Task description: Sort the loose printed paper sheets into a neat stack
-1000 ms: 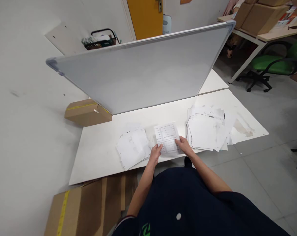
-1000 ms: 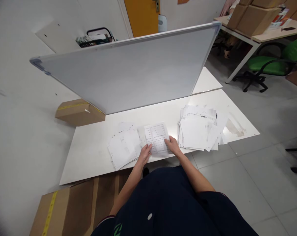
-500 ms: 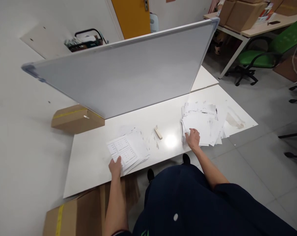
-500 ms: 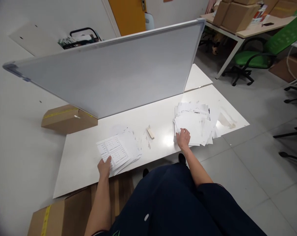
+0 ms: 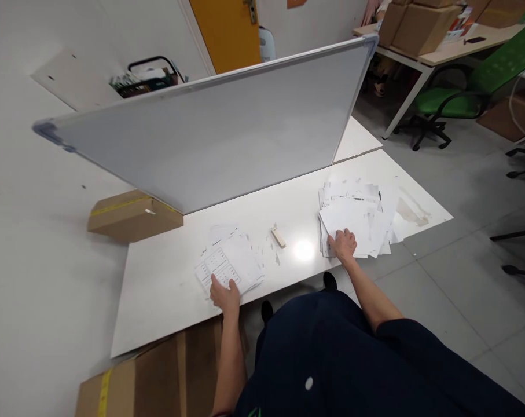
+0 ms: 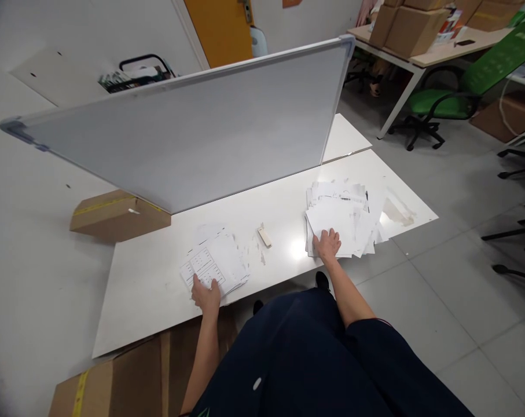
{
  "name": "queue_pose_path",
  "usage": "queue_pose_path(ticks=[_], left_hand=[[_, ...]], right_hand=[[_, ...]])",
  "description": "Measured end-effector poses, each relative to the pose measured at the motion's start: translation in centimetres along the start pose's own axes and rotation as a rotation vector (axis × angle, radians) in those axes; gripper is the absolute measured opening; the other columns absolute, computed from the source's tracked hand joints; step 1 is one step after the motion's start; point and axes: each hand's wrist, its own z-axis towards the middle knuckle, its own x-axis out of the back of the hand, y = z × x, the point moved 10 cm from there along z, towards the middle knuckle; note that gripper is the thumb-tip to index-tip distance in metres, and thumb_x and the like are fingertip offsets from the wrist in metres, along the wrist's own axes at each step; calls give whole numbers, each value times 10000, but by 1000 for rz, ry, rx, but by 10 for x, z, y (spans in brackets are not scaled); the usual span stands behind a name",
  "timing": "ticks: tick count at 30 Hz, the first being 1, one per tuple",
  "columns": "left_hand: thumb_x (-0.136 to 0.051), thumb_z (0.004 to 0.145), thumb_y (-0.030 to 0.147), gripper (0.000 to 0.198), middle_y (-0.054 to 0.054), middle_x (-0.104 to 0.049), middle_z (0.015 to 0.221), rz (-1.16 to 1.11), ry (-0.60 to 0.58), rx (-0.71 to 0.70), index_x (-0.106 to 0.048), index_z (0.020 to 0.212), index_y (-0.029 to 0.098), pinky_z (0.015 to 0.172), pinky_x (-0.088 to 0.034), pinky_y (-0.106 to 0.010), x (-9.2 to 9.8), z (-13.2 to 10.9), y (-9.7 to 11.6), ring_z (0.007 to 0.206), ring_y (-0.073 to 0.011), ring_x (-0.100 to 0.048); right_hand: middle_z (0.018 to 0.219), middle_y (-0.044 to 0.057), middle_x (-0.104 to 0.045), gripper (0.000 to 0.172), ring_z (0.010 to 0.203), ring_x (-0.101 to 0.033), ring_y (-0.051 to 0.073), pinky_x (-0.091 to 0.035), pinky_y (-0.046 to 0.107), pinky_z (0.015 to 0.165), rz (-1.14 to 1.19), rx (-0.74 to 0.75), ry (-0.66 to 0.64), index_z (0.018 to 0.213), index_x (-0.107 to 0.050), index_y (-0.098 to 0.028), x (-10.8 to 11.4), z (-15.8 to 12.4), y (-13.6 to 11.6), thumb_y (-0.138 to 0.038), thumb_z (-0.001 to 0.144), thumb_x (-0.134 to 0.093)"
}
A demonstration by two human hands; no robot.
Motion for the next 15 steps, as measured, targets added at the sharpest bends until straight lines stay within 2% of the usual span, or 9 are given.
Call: queue_pose_path(ticks=[2,4,6,8,11,13,15], left_hand=[[-460,779,339,646,-177,-421,1257,-30,-18,-59,-218,1350,160,918,-311,-520,-2,-5,14,1161,-335,-363],[-450,786,316,621,-164,-443,1239,-76,-34,-140,-232,1345,153,947,-300,-486,-3,-11,30,1163,-305,-371],[-443,792,298,589,-147,-467,1220,-160,-65,-210,-262,1333,151,975,-290,-433,-7,-20,46,1165,-265,-382],[-444,799,303,551,-131,-492,1199,-298,-155,-225,-305,1313,161,983,-297,-388,-16,-29,60,1153,-229,-409],[-488,789,371,579,-136,-504,1205,-580,-441,-105,-323,1305,166,955,-340,-352,-44,-47,80,1132,-208,-452],[-503,776,442,646,-152,-485,1242,-760,-701,24,-298,1322,163,940,-361,-357,-67,-67,97,1144,-219,-453],[-442,791,514,648,-162,-499,1233,-907,-924,90,-327,1314,150,927,-378,-385,-79,-87,117,1136,-241,-467]], right_hand=[[1183,151,-499,343,1122,-386,309,-315,437,871,10,14,-13,982,-614,-162,6,0,-3,-344,828,-367],[981,155,-597,346,989,-491,273,-351,382,819,29,26,-54,904,-633,-150,11,0,-7,-286,852,-319],[836,133,-621,348,850,-543,236,-372,330,752,103,38,-104,899,-620,-150,19,-2,-14,-279,860,-300],[791,94,-619,331,766,-544,206,-376,291,695,259,92,-130,891,-600,-168,34,-8,-28,-308,858,-303],[711,39,-585,316,683,-511,169,-374,251,618,590,241,-242,801,-569,-187,55,-28,-64,-401,837,-339],[656,12,-547,330,632,-484,146,-372,234,575,805,314,-400,758,-540,-188,61,-48,-90,-466,811,-372],[636,-4,-526,335,599,-471,126,-376,225,557,974,346,-572,744,-521,-186,62,-71,-112,-498,789,-404]])
